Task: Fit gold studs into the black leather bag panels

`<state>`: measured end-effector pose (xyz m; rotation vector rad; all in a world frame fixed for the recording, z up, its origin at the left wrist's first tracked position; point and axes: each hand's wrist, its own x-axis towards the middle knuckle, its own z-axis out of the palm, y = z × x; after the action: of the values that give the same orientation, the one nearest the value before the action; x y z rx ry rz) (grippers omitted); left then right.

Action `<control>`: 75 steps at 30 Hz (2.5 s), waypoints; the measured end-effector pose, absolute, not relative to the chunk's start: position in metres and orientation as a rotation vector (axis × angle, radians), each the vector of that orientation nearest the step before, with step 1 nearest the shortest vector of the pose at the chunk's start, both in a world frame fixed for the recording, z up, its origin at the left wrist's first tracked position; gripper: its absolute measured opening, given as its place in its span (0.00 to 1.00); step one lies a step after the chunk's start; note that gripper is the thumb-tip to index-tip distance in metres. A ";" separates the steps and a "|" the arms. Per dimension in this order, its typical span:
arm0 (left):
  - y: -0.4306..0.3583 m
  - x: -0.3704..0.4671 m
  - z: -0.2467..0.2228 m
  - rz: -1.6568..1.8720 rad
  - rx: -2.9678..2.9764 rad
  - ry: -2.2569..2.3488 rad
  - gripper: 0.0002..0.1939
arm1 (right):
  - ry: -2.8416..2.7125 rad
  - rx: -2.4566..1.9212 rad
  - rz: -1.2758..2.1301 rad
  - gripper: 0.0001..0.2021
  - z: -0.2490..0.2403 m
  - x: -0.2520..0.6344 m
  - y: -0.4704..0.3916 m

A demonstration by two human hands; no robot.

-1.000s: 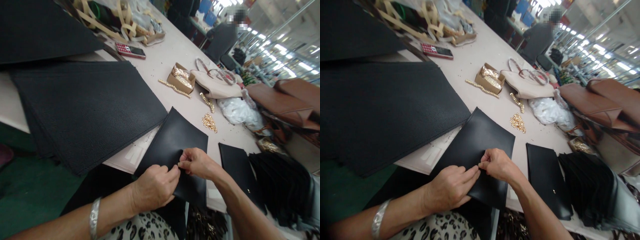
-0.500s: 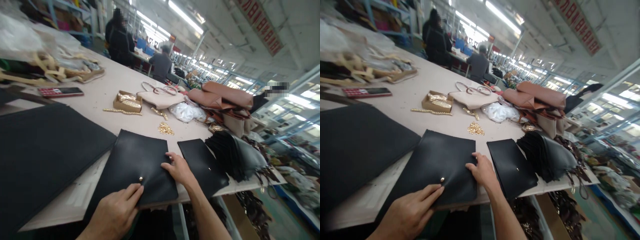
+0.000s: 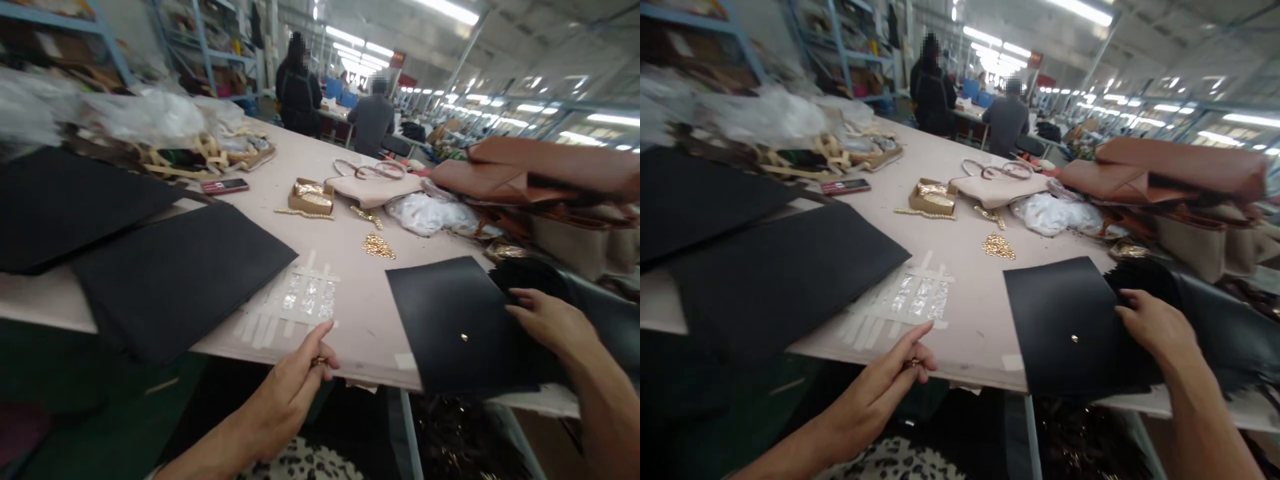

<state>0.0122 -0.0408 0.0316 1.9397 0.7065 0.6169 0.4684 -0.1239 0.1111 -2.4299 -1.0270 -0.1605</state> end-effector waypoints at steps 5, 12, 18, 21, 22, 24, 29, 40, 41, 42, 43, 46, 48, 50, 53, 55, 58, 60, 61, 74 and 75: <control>-0.041 0.012 0.024 0.687 1.754 0.639 0.33 | -1.267 -2.129 0.150 0.13 0.086 0.374 -0.118; -0.037 -0.001 0.030 0.729 1.875 0.602 0.45 | -2.053 -1.240 0.501 0.16 0.070 0.195 -0.084; -0.031 -0.027 0.034 0.625 1.697 0.517 0.54 | -2.369 -0.813 0.459 0.16 0.074 0.163 -0.063; -0.031 -0.044 0.038 0.532 1.583 0.459 0.54 | -2.399 -0.677 0.476 0.14 0.071 0.154 -0.053; -0.031 -0.050 0.040 0.505 1.554 0.449 0.54 | -2.413 -0.631 0.471 0.14 0.068 0.151 -0.049; -0.033 -0.061 0.044 0.477 1.499 0.439 0.53 | -2.467 -0.573 0.482 0.13 0.064 0.144 -0.041; -0.038 -0.089 0.049 0.559 1.316 0.514 0.46 | -2.469 -0.533 0.680 0.08 0.065 0.123 -0.020; -0.047 -0.133 0.027 0.837 0.791 0.947 0.22 | -2.340 -1.092 0.314 0.06 0.069 0.062 0.113; -0.047 -0.132 0.025 0.834 0.784 0.962 0.23 | -2.390 -1.089 0.275 0.07 0.068 0.055 0.124; -0.047 -0.131 0.022 0.832 0.775 0.973 0.25 | -2.447 -1.071 0.243 0.07 0.067 0.049 0.133; -0.048 -0.129 0.020 0.831 0.763 0.978 0.26 | -2.508 -1.042 0.219 0.07 0.065 0.045 0.140; -0.048 -0.121 0.013 0.843 0.733 0.942 0.30 | -2.636 -0.967 0.184 0.07 0.062 0.044 0.141; -0.048 -0.116 0.008 0.869 0.735 0.874 0.31 | -2.664 -0.949 0.190 0.07 0.061 0.055 0.132; -0.048 -0.112 0.003 0.892 0.755 0.809 0.27 | -2.654 -0.952 0.224 0.07 0.058 0.071 0.118; -0.048 -0.107 -0.004 0.888 0.773 0.781 0.22 | -2.633 -1.003 0.307 0.06 0.050 0.098 0.092; -0.050 -0.102 -0.007 0.885 0.762 0.792 0.22 | -2.608 -1.037 0.365 0.06 0.042 0.112 0.073; -0.053 -0.093 -0.004 0.932 0.695 0.818 0.23 | -2.535 -1.060 0.465 0.07 0.031 0.128 0.046; -0.055 -0.086 0.002 0.971 0.635 0.843 0.21 | -2.477 -1.075 0.551 0.08 0.028 0.134 0.032; -0.055 -0.083 0.005 0.986 0.613 0.863 0.20 | -2.440 -1.084 0.596 0.08 0.028 0.137 0.027; -0.057 -0.068 0.003 0.969 0.347 0.903 0.22 | -1.562 -1.508 1.477 0.09 0.028 0.119 -0.005; -0.058 -0.068 0.003 0.958 0.336 0.909 0.23 | -1.564 -1.519 1.480 0.09 0.028 0.119 -0.006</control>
<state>-0.0676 -0.0576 0.0026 0.3356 0.9085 0.9577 0.1189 -0.0055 0.0278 -1.5188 -1.5640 1.4798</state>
